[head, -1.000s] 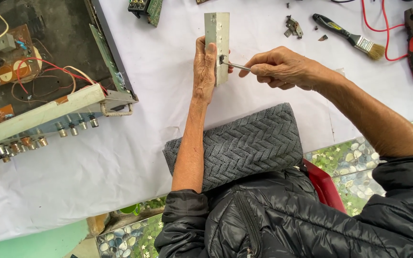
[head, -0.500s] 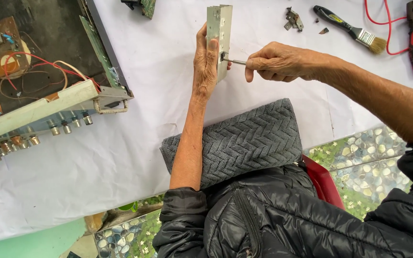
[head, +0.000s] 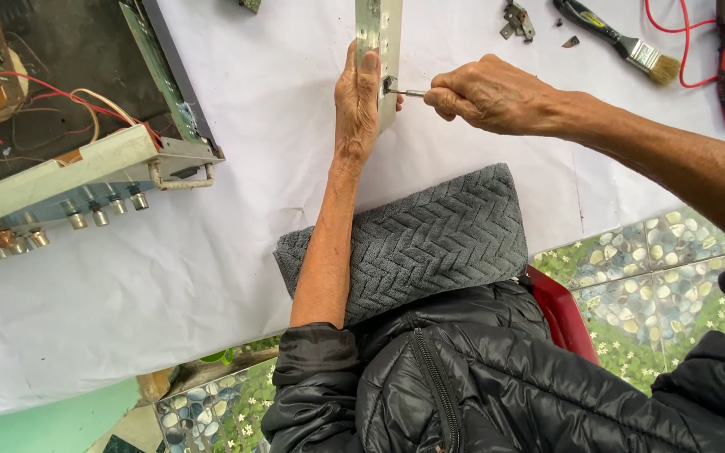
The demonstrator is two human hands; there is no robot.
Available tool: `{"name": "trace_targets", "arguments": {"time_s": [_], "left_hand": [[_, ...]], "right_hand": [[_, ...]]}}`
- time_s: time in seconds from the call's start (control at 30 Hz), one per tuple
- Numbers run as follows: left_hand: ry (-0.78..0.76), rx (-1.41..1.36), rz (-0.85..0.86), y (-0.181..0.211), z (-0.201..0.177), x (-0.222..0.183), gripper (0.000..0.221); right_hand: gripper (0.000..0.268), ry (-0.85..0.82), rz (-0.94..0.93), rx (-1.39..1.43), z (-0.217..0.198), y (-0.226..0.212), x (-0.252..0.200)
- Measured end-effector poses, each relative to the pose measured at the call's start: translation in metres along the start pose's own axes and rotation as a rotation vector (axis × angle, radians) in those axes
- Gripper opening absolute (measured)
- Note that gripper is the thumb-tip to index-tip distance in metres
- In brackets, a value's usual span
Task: Extracting electronic components from a metal heat sink using pliers and a screwdriver on a repair bench.
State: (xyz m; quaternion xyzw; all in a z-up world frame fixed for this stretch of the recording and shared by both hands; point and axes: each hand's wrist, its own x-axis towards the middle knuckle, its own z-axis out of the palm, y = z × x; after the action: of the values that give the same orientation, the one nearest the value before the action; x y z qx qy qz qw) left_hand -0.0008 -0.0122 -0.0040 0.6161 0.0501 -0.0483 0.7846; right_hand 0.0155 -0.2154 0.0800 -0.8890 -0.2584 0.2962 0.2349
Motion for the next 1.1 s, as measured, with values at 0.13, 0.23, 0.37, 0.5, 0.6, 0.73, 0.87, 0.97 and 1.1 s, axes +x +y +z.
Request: {"name": "trace_targets", "arguments": {"time_s": [0.13,0.23,0.37,0.5,0.6,0.73,0.87,0.97,1.1], "left_hand": [[0.007,0.018,0.023,-0.007,-0.002,0.003,0.094],[-0.001,0.027,0.053,-0.006,-0.002,0.002,0.083],[0.005,-0.015,0.038,-0.005,-0.002,0.001,0.085],[-0.021,0.0,0.114,0.001,-0.001,-0.001,0.063],[-0.02,0.001,0.104,-0.001,-0.002,0.0,0.064],[-0.027,0.001,0.107,0.001,-0.002,0.001,0.062],[-0.038,-0.002,0.141,0.004,-0.001,-0.001,0.053],[-0.025,0.015,0.141,0.005,-0.001,0.0,0.054],[-0.029,0.014,0.147,0.002,-0.002,0.002,0.054]], "right_hand": [[0.05,0.031,-0.047,-0.076,0.004,0.004,0.001],[0.05,0.027,-0.052,-0.169,0.003,0.002,0.0],[0.048,0.036,-0.071,-0.251,0.004,0.004,0.001],[0.048,0.052,-0.074,-0.362,0.006,0.005,0.001],[0.047,0.072,-0.094,-0.417,0.006,0.005,0.0],[0.047,0.097,-0.091,-0.547,0.007,0.007,0.001],[0.045,0.099,-0.119,-0.618,0.007,0.006,-0.001],[0.044,0.063,-0.021,-0.671,0.005,0.002,0.001],[0.042,0.087,-0.065,-0.811,0.004,0.005,0.001]]}}
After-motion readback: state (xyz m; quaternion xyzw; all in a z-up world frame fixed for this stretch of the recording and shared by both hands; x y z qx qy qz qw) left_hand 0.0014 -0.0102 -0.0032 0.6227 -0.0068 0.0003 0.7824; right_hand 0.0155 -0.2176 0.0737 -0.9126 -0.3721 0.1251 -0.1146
